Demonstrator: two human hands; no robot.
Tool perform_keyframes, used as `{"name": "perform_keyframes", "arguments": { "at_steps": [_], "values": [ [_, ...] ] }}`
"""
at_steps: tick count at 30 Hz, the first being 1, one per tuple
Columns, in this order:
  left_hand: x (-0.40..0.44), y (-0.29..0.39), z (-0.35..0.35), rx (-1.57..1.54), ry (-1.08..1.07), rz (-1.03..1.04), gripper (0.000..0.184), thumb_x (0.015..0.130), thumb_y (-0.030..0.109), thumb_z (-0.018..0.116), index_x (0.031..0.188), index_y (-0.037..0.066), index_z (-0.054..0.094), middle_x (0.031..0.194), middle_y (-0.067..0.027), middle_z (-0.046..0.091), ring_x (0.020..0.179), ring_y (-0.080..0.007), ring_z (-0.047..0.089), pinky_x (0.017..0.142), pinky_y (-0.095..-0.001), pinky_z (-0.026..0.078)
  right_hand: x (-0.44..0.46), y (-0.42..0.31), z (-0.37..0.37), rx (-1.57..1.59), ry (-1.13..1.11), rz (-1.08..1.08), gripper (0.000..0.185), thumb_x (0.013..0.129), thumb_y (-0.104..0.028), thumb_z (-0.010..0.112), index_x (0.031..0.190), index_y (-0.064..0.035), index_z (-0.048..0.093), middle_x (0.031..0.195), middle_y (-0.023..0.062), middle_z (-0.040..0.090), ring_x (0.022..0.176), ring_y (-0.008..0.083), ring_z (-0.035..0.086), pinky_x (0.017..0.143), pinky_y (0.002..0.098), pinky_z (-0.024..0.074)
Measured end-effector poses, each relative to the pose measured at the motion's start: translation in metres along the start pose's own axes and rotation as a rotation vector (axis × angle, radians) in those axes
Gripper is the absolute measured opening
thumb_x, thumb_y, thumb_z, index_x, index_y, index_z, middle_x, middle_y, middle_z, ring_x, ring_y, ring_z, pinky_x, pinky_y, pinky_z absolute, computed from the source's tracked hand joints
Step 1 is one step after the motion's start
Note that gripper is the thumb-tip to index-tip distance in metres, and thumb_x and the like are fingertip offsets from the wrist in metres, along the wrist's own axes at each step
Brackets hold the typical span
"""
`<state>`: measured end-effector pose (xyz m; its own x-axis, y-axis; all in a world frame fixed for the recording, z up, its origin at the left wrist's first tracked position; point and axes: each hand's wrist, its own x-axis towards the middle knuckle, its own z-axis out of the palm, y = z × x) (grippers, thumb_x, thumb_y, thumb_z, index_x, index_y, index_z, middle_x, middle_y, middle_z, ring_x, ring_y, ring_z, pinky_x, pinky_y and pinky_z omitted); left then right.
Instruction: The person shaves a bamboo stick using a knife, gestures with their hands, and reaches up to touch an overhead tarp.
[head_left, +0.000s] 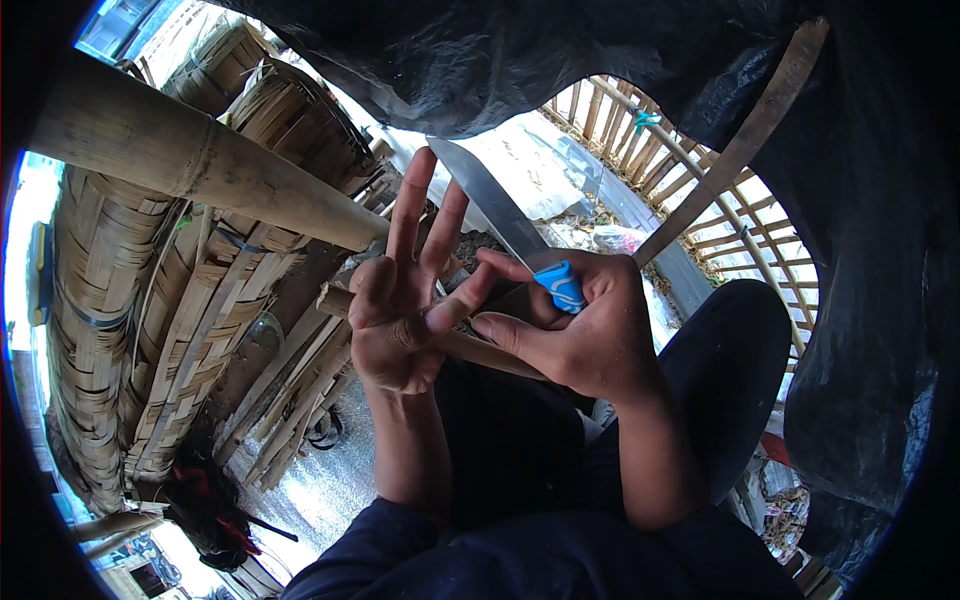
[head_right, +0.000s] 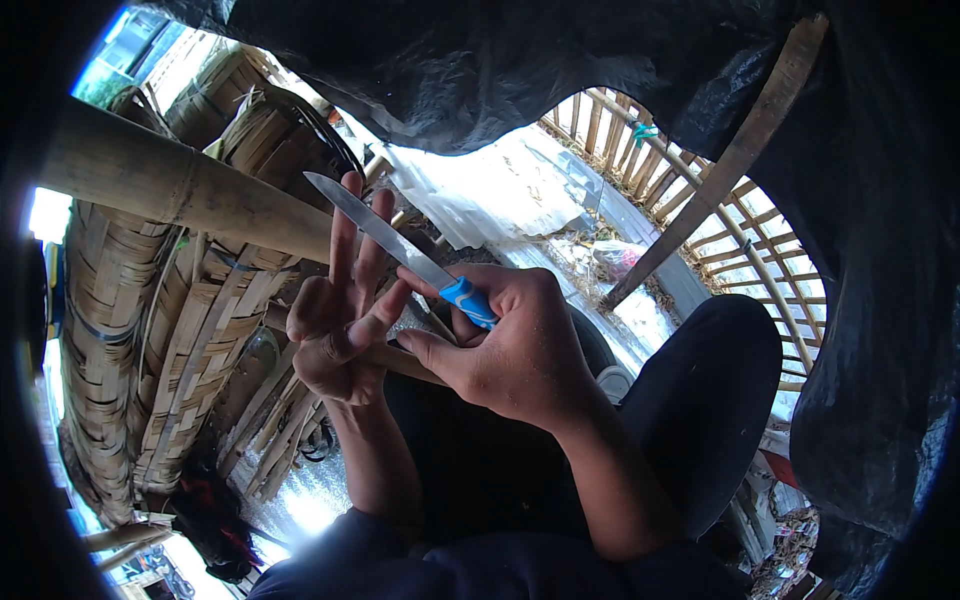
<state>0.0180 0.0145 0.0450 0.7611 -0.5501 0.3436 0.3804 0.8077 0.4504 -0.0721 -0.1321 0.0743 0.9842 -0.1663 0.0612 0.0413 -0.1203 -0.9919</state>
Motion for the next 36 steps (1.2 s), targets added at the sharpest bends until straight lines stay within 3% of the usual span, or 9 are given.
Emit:
{"name": "perform_keyframes", "arguments": {
  "at_steps": [3, 15, 21, 22, 25, 26, 29, 32, 36],
  "values": [
    [0.0, 0.002, -0.001, 0.034, -0.02, 0.004, 0.04, 0.079, -0.025, 0.048, 0.076, 0.012, 0.064, 0.156, -0.0177, -0.001, 0.142, -0.0429, 0.004, 0.095, -0.0534, 0.051, 0.001, 0.002, 0.006, 0.131, 0.033, 0.005, 0.031, 0.071, -0.007, 0.082, 0.098, 0.0007, 0.07, 0.057, -0.0087, 0.049, 0.05, -0.0045, 0.035, 0.049, 0.0167, 0.0241],
    [0.001, -0.001, -0.006, 0.161, -0.037, 0.052, 0.028, 0.088, -0.011, 0.048, 0.087, 0.01, 0.067, 0.154, -0.0215, 0.006, 0.14, -0.0459, 0.009, 0.091, -0.0631, 0.047, 0.012, 0.019, 0.008, 0.099, 0.261, -0.077, 0.025, 0.085, -0.021, 0.072, 0.098, 0.0002, 0.071, 0.065, -0.0021, 0.061, 0.058, 0.0015, 0.052, 0.053, 0.0194, 0.0385],
    [0.004, 0.002, -0.018, 0.524, 0.039, 0.272, 0.022, 0.089, 0.0, 0.057, 0.081, 0.007, 0.038, 0.149, -0.0253, 0.019, 0.137, -0.046, 0.023, 0.076, -0.0498, 0.062, 0.007, 0.026, -0.009, 0.153, 0.376, 0.213, 0.027, 0.084, -0.028, 0.072, 0.092, -0.0021, 0.072, 0.058, -0.0037, 0.054, 0.052, 0.0021, 0.045, 0.05, 0.0209, 0.0338],
    [0.006, -0.008, -0.019, 0.639, 0.064, 0.355, 0.023, 0.092, 0.013, 0.06, 0.091, 0.007, 0.038, 0.146, -0.0256, 0.025, 0.13, -0.0427, 0.04, 0.057, -0.0316, 0.064, 0.006, 0.026, -0.01, 0.147, 0.366, 0.234, 0.028, 0.084, -0.029, 0.072, 0.091, -0.0014, 0.071, 0.061, -0.0008, 0.06, 0.056, 0.0039, 0.052, 0.053, 0.0212, 0.0387],
    [0.005, -0.016, -0.036, 0.671, 0.027, 0.331, 0.027, 0.092, 0.021, 0.061, 0.092, 0.006, 0.038, 0.143, -0.0262, 0.031, 0.115, -0.039, 0.057, 0.043, -0.019, 0.054, 0.006, 0.023, -0.005, 0.164, 0.371, 0.173, 0.029, 0.084, -0.029, 0.072, 0.091, -0.0008, 0.07, 0.068, 0.0038, 0.066, 0.063, 0.0078, 0.061, 0.058, 0.0227, 0.0453],
    [0.003, -0.023, -0.037, 0.723, 0.133, 0.4, 0.032, 0.093, 0.027, 0.061, 0.093, 0.005, 0.038, 0.134, -0.0265, 0.043, 0.086, -0.0261, 0.069, 0.034, -0.0152, 0.04, 0.006, 0.023, -0.004, 0.166, 0.371, 0.172, 0.029, 0.084, -0.029, 0.072, 0.091, -0.0008, 0.07, 0.068, 0.0038, 0.066, 0.063, 0.0078, 0.061, 0.058, 0.0227, 0.0453],
    [-0.01, -0.015, -0.06, 0.67, 0.089, 0.361, 0.036, 0.09, 0.032, 0.064, 0.098, 0.008, 0.039, 0.123, -0.0213, 0.05, 0.06, -0.0138, 0.057, 0.035, -0.0157, 0.032, 0.006, 0.022, -0.005, 0.172, 0.358, 0.183, 0.028, 0.084, -0.027, 0.072, 0.091, 0.0002, 0.07, 0.074, 0.0072, 0.069, 0.069, 0.0111, 0.065, 0.064, 0.0247, 0.0491],
    [-0.005, -0.015, -0.062, 0.475, -0.152, 0.376, 0.04, 0.092, 0.043, 0.059, 0.098, 0.008, 0.042, 0.104, -0.0182, 0.056, 0.055, -0.0101, 0.046, 0.042, -0.0191, 0.033, 0.006, 0.021, -0.005, 0.214, 0.359, 0.182, 0.028, 0.084, -0.026, 0.072, 0.089, 0.0012, 0.069, 0.074, 0.0077, 0.069, 0.068, 0.0109, 0.065, 0.064, 0.0252, 0.0493],
    [-0.013, -0.014, -0.045, 0.456, -0.068, 0.307, 0.044, 0.092, 0.05, 0.054, 0.095, 0.007, 0.046, 0.097, -0.0164, 0.055, 0.062, -0.0134, 0.05, 0.049, -0.0215, 0.036, -0.001, 0.022, -0.005, 0.204, 0.364, 0.186, 0.028, 0.085, -0.027, 0.071, 0.086, 0.0014, 0.068, 0.073, 0.0077, 0.068, 0.068, 0.0107, 0.064, 0.064, 0.0252, 0.0492]
  ]
}}
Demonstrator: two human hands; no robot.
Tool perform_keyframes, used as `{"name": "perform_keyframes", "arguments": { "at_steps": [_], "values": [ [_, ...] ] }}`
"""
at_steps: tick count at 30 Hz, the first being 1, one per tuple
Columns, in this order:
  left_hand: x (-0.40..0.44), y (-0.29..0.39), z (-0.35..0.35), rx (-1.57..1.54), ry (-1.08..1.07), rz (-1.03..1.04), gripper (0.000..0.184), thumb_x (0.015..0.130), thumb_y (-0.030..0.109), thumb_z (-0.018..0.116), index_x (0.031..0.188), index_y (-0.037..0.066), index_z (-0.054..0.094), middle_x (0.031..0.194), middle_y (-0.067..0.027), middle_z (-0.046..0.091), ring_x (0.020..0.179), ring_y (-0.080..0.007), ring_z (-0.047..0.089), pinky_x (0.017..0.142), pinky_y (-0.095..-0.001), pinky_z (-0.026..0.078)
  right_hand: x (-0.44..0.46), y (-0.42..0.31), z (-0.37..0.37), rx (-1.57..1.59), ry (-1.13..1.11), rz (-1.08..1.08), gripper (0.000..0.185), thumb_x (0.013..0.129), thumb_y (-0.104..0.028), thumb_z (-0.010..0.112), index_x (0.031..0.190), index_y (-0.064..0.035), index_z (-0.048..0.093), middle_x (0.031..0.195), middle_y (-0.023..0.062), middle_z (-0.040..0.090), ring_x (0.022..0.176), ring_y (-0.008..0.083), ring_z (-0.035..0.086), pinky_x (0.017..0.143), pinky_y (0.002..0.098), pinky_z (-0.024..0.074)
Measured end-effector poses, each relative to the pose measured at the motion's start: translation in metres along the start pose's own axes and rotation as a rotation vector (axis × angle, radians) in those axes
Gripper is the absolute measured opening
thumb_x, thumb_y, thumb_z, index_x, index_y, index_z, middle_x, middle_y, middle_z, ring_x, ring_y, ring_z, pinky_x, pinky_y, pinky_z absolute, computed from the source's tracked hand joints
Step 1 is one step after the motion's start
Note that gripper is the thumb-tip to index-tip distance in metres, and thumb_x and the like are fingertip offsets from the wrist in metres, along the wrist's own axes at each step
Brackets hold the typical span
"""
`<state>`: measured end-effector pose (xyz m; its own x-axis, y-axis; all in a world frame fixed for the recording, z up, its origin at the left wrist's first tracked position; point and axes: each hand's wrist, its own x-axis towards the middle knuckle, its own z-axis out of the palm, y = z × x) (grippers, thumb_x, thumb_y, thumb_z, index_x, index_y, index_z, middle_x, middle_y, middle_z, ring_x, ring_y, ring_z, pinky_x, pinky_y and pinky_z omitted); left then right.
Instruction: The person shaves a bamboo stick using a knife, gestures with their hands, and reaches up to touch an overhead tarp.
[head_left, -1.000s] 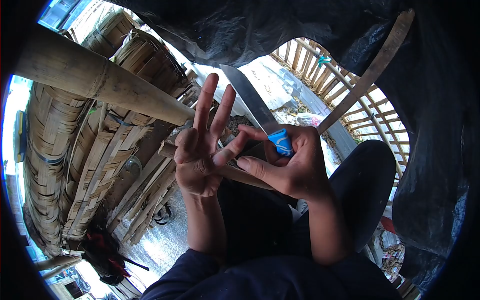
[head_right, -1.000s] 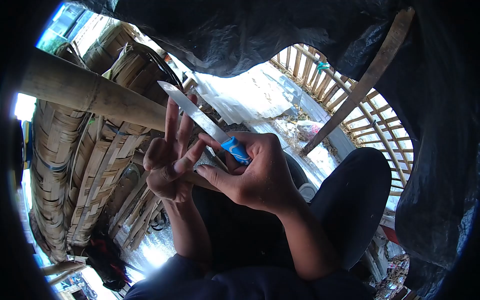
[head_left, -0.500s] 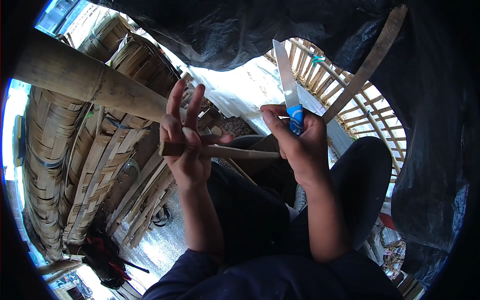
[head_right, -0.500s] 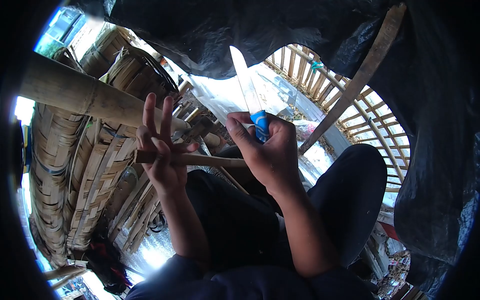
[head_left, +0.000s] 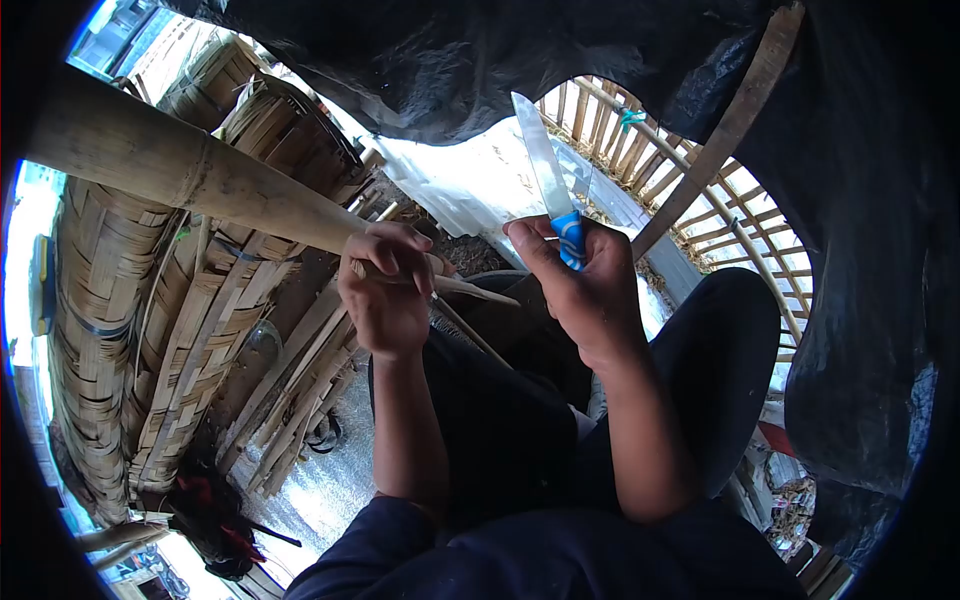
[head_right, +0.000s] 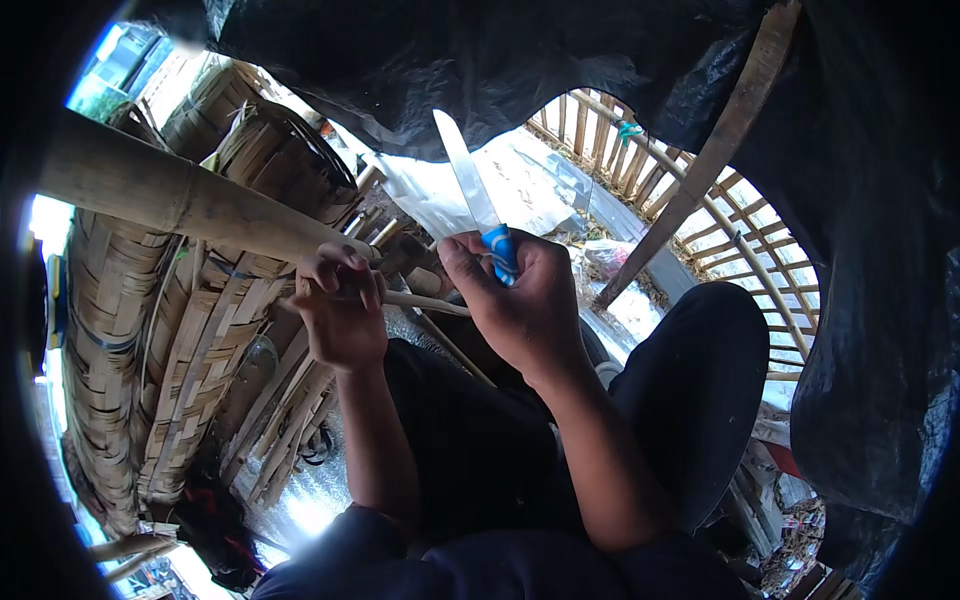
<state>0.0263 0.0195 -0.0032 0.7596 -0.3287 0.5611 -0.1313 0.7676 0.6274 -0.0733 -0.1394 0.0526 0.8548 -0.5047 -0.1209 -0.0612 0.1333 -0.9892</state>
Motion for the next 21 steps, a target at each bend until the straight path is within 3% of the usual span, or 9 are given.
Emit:
{"name": "perform_keyframes", "arguments": {
  "at_steps": [2, 5, 11, 15, 21],
  "values": [
    [-0.001, 0.0, -0.007, 0.274, 0.014, -0.065, 0.046, 0.093, 0.051, 0.05, 0.091, 0.006, 0.047, 0.097, -0.0161, 0.052, 0.068, -0.0165, 0.05, 0.05, -0.0226, 0.037, 0.0, -0.001, -0.001, 0.004, 0.002, 0.012, 0.029, 0.085, -0.027, 0.071, 0.085, 0.0012, 0.068, 0.073, 0.0076, 0.068, 0.068, 0.0106, 0.064, 0.064, 0.0252, 0.0492],
    [-0.001, 0.002, -0.004, 0.324, -0.008, -0.079, 0.043, 0.096, 0.046, 0.048, 0.084, 0.004, 0.046, 0.096, -0.0166, 0.05, 0.073, -0.0173, 0.049, 0.054, -0.0241, 0.039, 0.001, 0.002, -0.001, -0.014, -0.001, 0.013, 0.03, 0.086, -0.028, 0.071, 0.084, 0.0012, 0.067, 0.072, 0.0069, 0.068, 0.067, 0.0097, 0.063, 0.063, 0.0249, 0.0485],
    [0.012, 0.007, 0.001, 0.191, -0.053, -0.179, 0.046, 0.099, 0.04, 0.032, 0.074, 0.003, 0.045, 0.089, -0.0151, 0.047, 0.076, -0.0186, 0.044, 0.062, -0.0289, 0.039, 0.01, 0.012, 0.003, -0.032, 0.019, -0.067, 0.033, 0.086, -0.03, 0.07, 0.079, 0.0012, 0.065, 0.067, 0.0052, 0.065, 0.064, 0.0079, 0.058, 0.061, 0.0248, 0.0454],
    [0.012, 0.006, -0.008, 0.248, -0.136, -0.197, 0.048, 0.098, 0.041, 0.029, 0.073, 0.003, 0.045, 0.089, -0.015, 0.045, 0.075, -0.0196, 0.041, 0.064, -0.0296, 0.036, 0.009, 0.012, 0.004, -0.034, 0.008, -0.072, 0.034, 0.086, -0.031, 0.069, 0.078, 0.0012, 0.065, 0.067, 0.0048, 0.064, 0.063, 0.0075, 0.057, 0.061, 0.0254, 0.0446],
    [0.014, 0.009, -0.006, 0.269, 0.023, -0.211, 0.046, 0.094, 0.041, 0.03, 0.071, 0.004, 0.043, 0.085, -0.0136, 0.044, 0.077, -0.0207, 0.041, 0.062, -0.0299, 0.034, 0.008, 0.012, 0.005, -0.026, -0.022, -0.042, 0.031, 0.088, -0.03, 0.067, 0.08, 0.0003, 0.066, 0.067, 0.0045, 0.064, 0.063, 0.0073, 0.056, 0.061, 0.0251, 0.0438]
  ]
}}
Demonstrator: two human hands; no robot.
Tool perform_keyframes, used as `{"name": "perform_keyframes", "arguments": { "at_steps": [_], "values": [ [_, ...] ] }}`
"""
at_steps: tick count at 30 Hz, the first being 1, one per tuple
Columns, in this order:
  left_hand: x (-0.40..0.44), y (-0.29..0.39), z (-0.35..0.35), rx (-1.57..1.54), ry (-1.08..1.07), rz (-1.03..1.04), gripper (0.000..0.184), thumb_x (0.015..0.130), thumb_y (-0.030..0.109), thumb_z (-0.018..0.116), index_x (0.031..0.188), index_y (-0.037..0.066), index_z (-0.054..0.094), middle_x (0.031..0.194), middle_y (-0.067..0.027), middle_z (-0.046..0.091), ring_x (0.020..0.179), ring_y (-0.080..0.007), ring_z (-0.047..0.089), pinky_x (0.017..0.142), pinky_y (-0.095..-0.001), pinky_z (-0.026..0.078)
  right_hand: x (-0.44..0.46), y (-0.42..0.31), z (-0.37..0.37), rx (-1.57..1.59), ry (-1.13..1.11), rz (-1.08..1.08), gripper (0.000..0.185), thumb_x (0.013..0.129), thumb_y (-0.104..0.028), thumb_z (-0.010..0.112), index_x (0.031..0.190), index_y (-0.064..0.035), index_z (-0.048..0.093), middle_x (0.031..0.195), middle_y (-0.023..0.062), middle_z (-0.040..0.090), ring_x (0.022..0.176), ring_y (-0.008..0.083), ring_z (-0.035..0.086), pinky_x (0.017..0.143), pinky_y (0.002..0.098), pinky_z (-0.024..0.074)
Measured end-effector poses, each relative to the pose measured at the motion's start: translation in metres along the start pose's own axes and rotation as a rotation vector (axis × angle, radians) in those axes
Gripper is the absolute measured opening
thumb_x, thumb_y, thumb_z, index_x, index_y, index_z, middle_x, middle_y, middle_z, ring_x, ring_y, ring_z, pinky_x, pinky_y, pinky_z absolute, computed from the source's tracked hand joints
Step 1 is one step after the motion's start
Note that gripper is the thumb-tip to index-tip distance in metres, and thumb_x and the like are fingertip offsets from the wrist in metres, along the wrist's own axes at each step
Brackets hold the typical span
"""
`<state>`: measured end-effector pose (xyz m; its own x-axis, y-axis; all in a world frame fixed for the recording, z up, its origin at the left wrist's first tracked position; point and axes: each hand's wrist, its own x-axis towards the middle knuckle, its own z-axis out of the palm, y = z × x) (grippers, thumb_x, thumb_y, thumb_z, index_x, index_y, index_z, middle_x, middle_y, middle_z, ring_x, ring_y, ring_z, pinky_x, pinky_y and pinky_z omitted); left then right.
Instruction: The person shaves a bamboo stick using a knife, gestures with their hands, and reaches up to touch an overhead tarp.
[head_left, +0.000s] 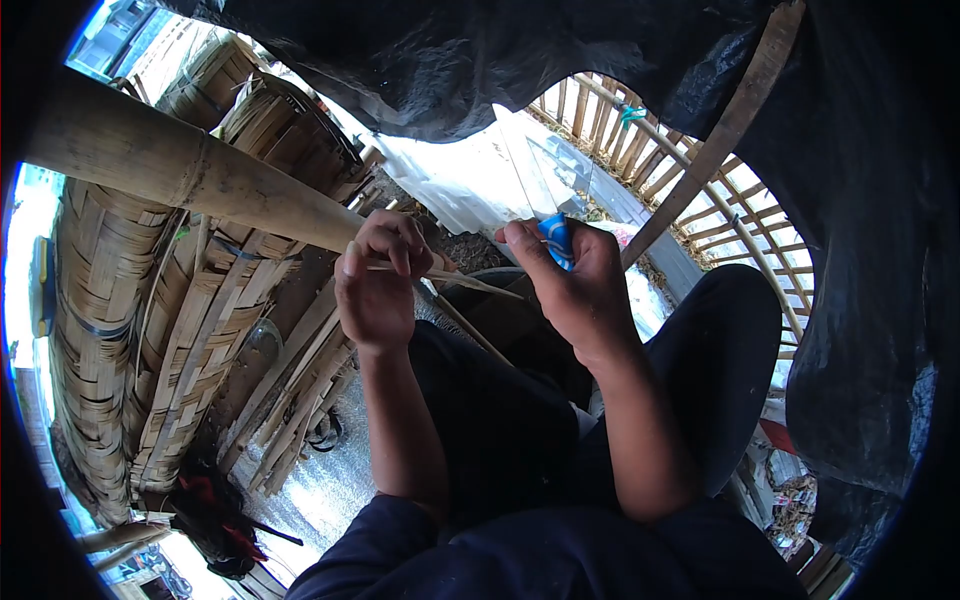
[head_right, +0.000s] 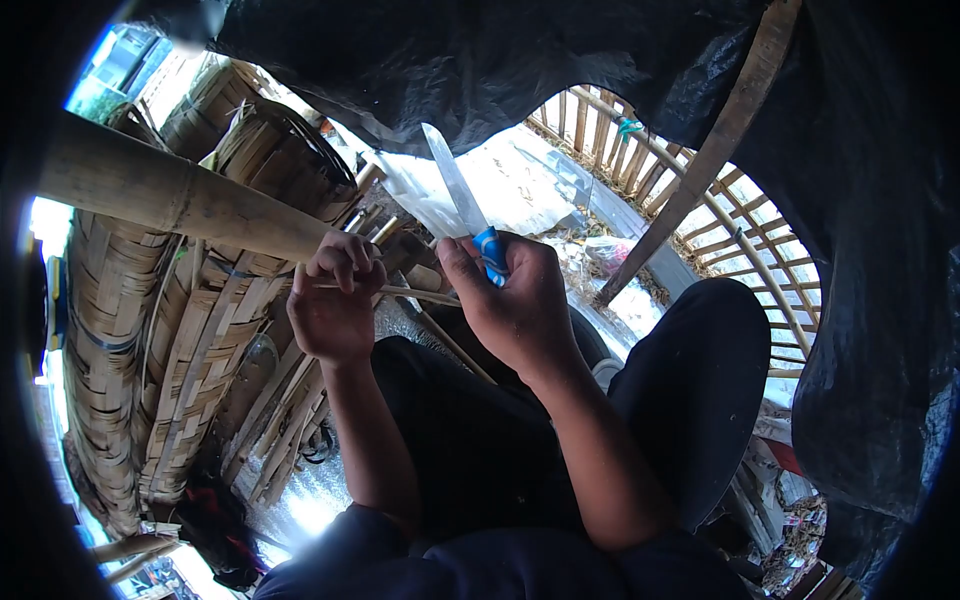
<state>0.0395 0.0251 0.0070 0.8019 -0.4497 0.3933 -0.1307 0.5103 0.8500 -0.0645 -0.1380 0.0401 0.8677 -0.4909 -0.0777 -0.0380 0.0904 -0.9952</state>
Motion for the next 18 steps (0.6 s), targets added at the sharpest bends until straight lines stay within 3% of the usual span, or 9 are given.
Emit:
{"name": "perform_keyframes", "arguments": {
  "at_steps": [6, 8, 11, 14, 17, 18],
  "values": [
    [-0.001, 0.005, -0.001, -0.076, 0.037, -0.013, 0.05, 0.096, 0.043, 0.036, 0.07, 0.001, 0.047, 0.079, -0.0122, 0.047, 0.066, -0.017, 0.042, 0.059, -0.0295, 0.036, -0.001, -0.003, -0.001, -0.021, -0.038, 0.058, 0.028, 0.089, -0.027, 0.064, 0.082, 0.0001, 0.067, 0.068, 0.0048, 0.065, 0.063, 0.0081, 0.057, 0.061, 0.0253, 0.0441],
    [-0.004, 0.004, -0.007, -0.096, 0.054, -0.094, 0.042, 0.097, 0.039, 0.031, 0.069, 0.008, 0.039, 0.073, -0.0053, 0.037, 0.064, -0.016, 0.033, 0.059, -0.0307, 0.03, -0.001, -0.002, 0.0, -0.03, -0.043, 0.067, 0.028, 0.089, -0.027, 0.064, 0.082, 0.0003, 0.068, 0.068, 0.0048, 0.065, 0.063, 0.0084, 0.058, 0.061, 0.0255, 0.0442],
    [-0.001, 0.0, -0.008, -0.104, 0.005, -0.038, 0.043, 0.098, 0.042, 0.032, 0.068, 0.011, 0.035, 0.067, -0.0008, 0.03, 0.059, -0.0134, 0.026, 0.058, -0.0309, 0.025, 0.0, -0.001, 0.002, -0.011, -0.036, 0.022, 0.028, 0.089, -0.026, 0.064, 0.081, -0.0004, 0.068, 0.067, 0.0045, 0.064, 0.062, 0.0082, 0.058, 0.061, 0.0263, 0.0445],
    [0.002, 0.0, -0.007, -0.125, -0.028, -0.023, 0.046, 0.098, 0.047, 0.029, 0.067, 0.012, 0.032, 0.065, -0.0002, 0.028, 0.06, -0.0131, 0.025, 0.057, -0.031, 0.023, 0.0, 0.007, 0.005, -0.079, -0.06, 0.044, 0.031, 0.09, -0.027, 0.062, 0.079, 0.0008, 0.067, 0.064, 0.0066, 0.063, 0.061, 0.0121, 0.058, 0.06, 0.0286, 0.0451],
    [-0.002, 0.008, 0.005, -0.22, -0.005, -0.07, 0.049, 0.096, 0.051, 0.03, 0.065, 0.013, 0.029, 0.062, 0.0002, 0.026, 0.058, -0.0136, 0.023, 0.056, -0.0307, 0.021, -0.004, 0.028, 0.009, -0.301, -0.06, 0.14, 0.041, 0.094, -0.032, 0.052, 0.075, 0.0027, 0.062, 0.062, 0.0148, 0.06, 0.062, 0.0259, 0.062, 0.062, 0.0358, 0.0466],
    [-0.003, 0.009, 0.007, -0.219, -0.006, -0.07, 0.049, 0.096, 0.051, 0.03, 0.065, 0.013, 0.029, 0.062, 0.0002, 0.026, 0.058, -0.0136, 0.023, 0.056, -0.0307, 0.021, -0.004, 0.039, 0.013, -0.3, -0.059, 0.14, 0.041, 0.094, -0.032, 0.052, 0.075, 0.0027, 0.062, 0.062, 0.0148, 0.06, 0.062, 0.0259, 0.062, 0.062, 0.0358, 0.0466]
  ]
}}
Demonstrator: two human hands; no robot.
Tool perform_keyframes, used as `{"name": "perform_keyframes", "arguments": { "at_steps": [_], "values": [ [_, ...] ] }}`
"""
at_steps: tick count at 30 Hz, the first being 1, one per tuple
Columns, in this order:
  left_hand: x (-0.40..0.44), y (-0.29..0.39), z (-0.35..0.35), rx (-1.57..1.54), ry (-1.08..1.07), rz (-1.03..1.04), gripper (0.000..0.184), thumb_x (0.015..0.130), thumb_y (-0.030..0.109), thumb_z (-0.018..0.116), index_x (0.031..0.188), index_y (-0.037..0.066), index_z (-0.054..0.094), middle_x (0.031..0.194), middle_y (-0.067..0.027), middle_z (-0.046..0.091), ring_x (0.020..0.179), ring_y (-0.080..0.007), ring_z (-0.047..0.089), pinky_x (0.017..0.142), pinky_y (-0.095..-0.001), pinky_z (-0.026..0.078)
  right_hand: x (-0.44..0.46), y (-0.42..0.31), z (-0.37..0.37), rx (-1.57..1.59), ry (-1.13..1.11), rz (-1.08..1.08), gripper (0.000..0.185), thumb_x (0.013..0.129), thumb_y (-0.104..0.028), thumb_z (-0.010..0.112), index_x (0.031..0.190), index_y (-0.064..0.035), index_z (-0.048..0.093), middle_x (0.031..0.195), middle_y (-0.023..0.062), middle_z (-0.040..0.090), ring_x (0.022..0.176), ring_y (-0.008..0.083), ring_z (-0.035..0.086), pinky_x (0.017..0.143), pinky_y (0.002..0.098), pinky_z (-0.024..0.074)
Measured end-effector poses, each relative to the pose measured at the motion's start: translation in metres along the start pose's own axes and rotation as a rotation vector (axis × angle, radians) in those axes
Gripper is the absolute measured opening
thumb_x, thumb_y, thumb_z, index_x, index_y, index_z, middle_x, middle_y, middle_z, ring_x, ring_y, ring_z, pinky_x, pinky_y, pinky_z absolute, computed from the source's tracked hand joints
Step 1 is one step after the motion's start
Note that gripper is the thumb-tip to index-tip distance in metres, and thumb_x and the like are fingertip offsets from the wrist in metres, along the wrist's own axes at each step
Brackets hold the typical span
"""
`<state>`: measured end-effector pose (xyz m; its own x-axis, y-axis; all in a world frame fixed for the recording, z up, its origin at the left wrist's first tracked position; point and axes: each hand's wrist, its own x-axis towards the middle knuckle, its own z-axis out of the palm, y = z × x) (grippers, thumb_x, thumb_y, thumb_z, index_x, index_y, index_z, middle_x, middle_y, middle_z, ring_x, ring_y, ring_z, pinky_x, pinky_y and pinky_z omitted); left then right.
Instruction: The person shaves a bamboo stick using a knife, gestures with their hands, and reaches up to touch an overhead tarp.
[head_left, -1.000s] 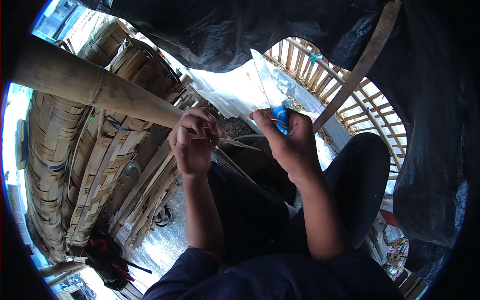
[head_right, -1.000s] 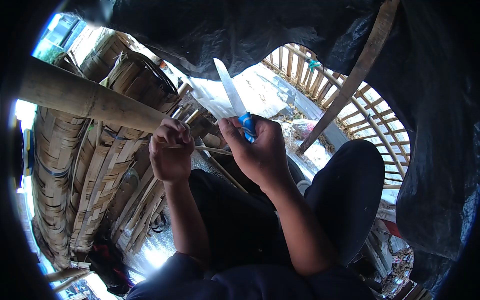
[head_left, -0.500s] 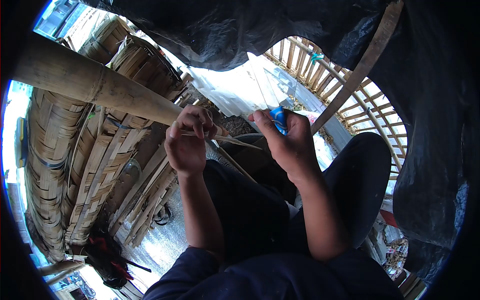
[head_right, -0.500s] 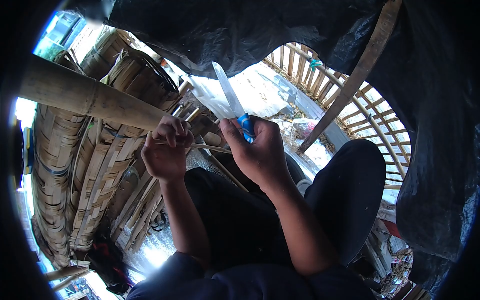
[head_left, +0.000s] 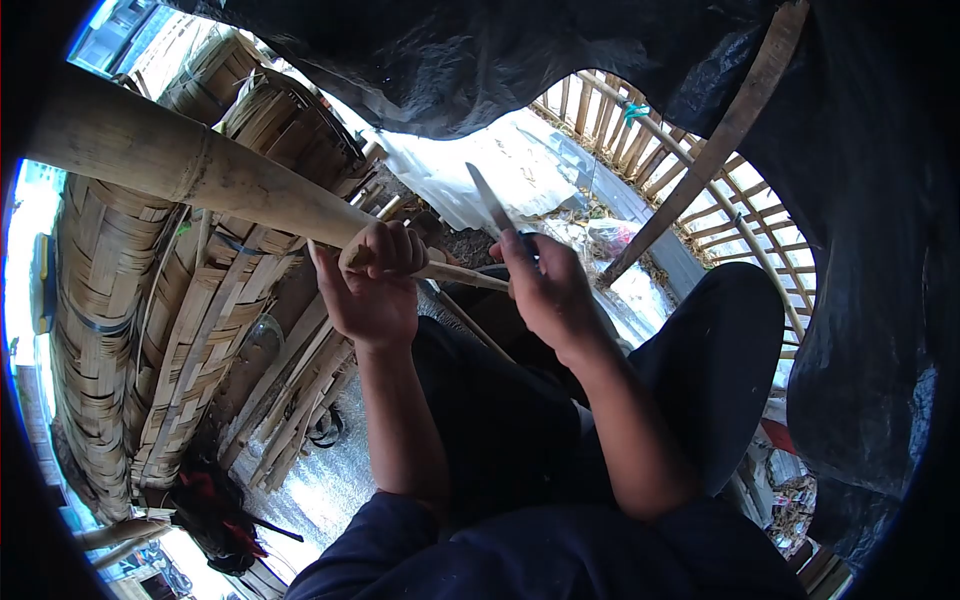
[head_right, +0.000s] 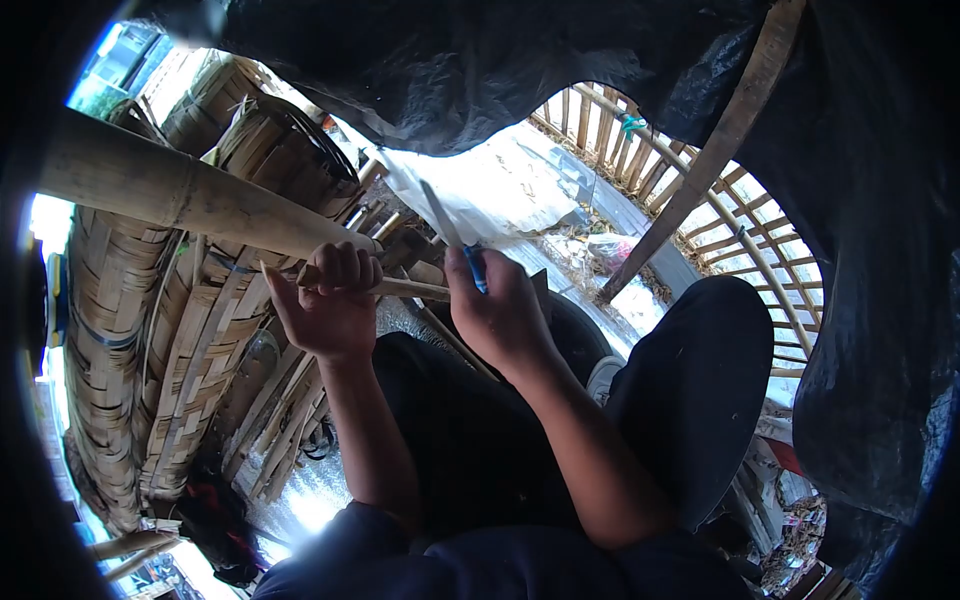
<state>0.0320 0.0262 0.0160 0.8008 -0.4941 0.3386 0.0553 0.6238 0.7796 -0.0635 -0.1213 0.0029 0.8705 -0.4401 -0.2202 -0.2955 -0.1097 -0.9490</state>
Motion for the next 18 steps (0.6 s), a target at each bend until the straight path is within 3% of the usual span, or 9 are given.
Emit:
{"name": "perform_keyframes", "arguments": {
  "at_steps": [2, 4, 6, 7, 9, 10, 13, 18],
  "values": [
    [-0.003, 0.001, 0.002, -0.041, 0.117, -0.027, 0.048, 0.094, 0.05, 0.032, 0.062, 0.014, 0.025, 0.06, 0.0006, 0.023, 0.057, -0.0138, 0.022, 0.055, -0.0306, 0.021, -0.002, 0.009, 0.016, 0.151, 0.021, 0.135, 0.042, 0.096, -0.031, 0.046, 0.074, 0.0014, 0.061, 0.062, 0.0166, 0.059, 0.063, 0.0269, 0.063, 0.062, 0.0381, 0.0469],
    [-0.004, -0.002, 0.002, 0.002, 0.169, -0.018, 0.046, 0.092, 0.048, 0.033, 0.062, 0.014, 0.025, 0.059, 0.0007, 0.022, 0.056, -0.0135, 0.021, 0.054, -0.0305, 0.02, -0.01, 0.0, 0.021, -0.004, -0.06, 0.078, 0.041, 0.098, -0.027, 0.041, 0.075, 0.0011, 0.059, 0.064, 0.0197, 0.059, 0.065, 0.0319, 0.064, 0.063, 0.0414, 0.047],
    [-0.005, -0.005, 0.004, 0.045, 0.221, -0.008, 0.045, 0.091, 0.046, 0.035, 0.061, 0.014, 0.024, 0.058, 0.0009, 0.021, 0.055, -0.0133, 0.02, 0.053, -0.0304, 0.02, -0.013, 0.005, 0.029, 0.049, -0.083, 0.053, 0.04, 0.1, -0.028, 0.041, 0.076, 0.0001, 0.058, 0.053, 0.0078, 0.048, 0.053, 0.0165, 0.05, 0.055, 0.0342, 0.0407],
    [-0.005, -0.007, 0.005, 0.041, 0.251, 0.014, 0.043, 0.091, 0.044, 0.035, 0.061, 0.014, 0.024, 0.057, 0.0009, 0.021, 0.054, -0.0129, 0.02, 0.052, -0.0303, 0.019, -0.015, 0.008, 0.035, 0.049, -0.083, 0.054, 0.04, 0.1, -0.028, 0.041, 0.076, 0.0001, 0.058, 0.053, 0.0078, 0.048, 0.053, 0.0165, 0.05, 0.055, 0.0342, 0.0407],
    [-0.005, -0.011, 0.011, 0.037, 0.283, 0.034, 0.042, 0.091, 0.042, 0.035, 0.061, 0.014, 0.024, 0.057, 0.0009, 0.021, 0.054, -0.0126, 0.019, 0.051, -0.0302, 0.018, -0.02, 0.012, 0.05, 0.008, -0.049, -0.158, 0.036, 0.1, -0.024, 0.042, 0.077, 0.0009, 0.056, 0.055, 0.0166, 0.053, 0.054, 0.0297, 0.058, 0.055, 0.0395, 0.0426],
    [-0.004, -0.012, 0.017, 0.04, 0.326, 0.062, 0.043, 0.092, 0.04, 0.034, 0.059, 0.014, 0.024, 0.054, 0.0014, 0.021, 0.051, -0.0116, 0.018, 0.049, -0.0298, 0.018, -0.022, 0.016, 0.057, 0.007, -0.048, -0.155, 0.036, 0.1, -0.024, 0.042, 0.077, 0.0009, 0.056, 0.055, 0.0166, 0.053, 0.054, 0.0297, 0.058, 0.055, 0.0395, 0.0426],
    [-0.005, -0.011, 0.015, 0.052, 0.365, 0.082, 0.043, 0.092, 0.038, 0.035, 0.058, 0.014, 0.024, 0.053, 0.002, 0.02, 0.049, -0.0106, 0.017, 0.048, -0.0292, 0.017, -0.024, 0.026, 0.068, -0.085, -0.025, -0.145, 0.029, 0.098, -0.02, 0.044, 0.084, 0.0031, 0.054, 0.069, 0.027, 0.06, 0.073, 0.0466, 0.06, 0.058, 0.051, 0.0444],
    [-0.006, -0.007, 0.007, -0.025, 0.402, 0.072, 0.044, 0.092, 0.038, 0.034, 0.058, 0.013, 0.023, 0.051, 0.0027, 0.019, 0.048, -0.0101, 0.015, 0.046, -0.0294, 0.016, -0.008, 0.073, 0.078, -0.242, 0.033, -0.104, 0.019, 0.095, -0.012, 0.049, 0.082, 0.0022, 0.051, 0.068, 0.0277, 0.059, 0.073, 0.0454, 0.061, 0.058, 0.0503, 0.0472]
  ]
}}
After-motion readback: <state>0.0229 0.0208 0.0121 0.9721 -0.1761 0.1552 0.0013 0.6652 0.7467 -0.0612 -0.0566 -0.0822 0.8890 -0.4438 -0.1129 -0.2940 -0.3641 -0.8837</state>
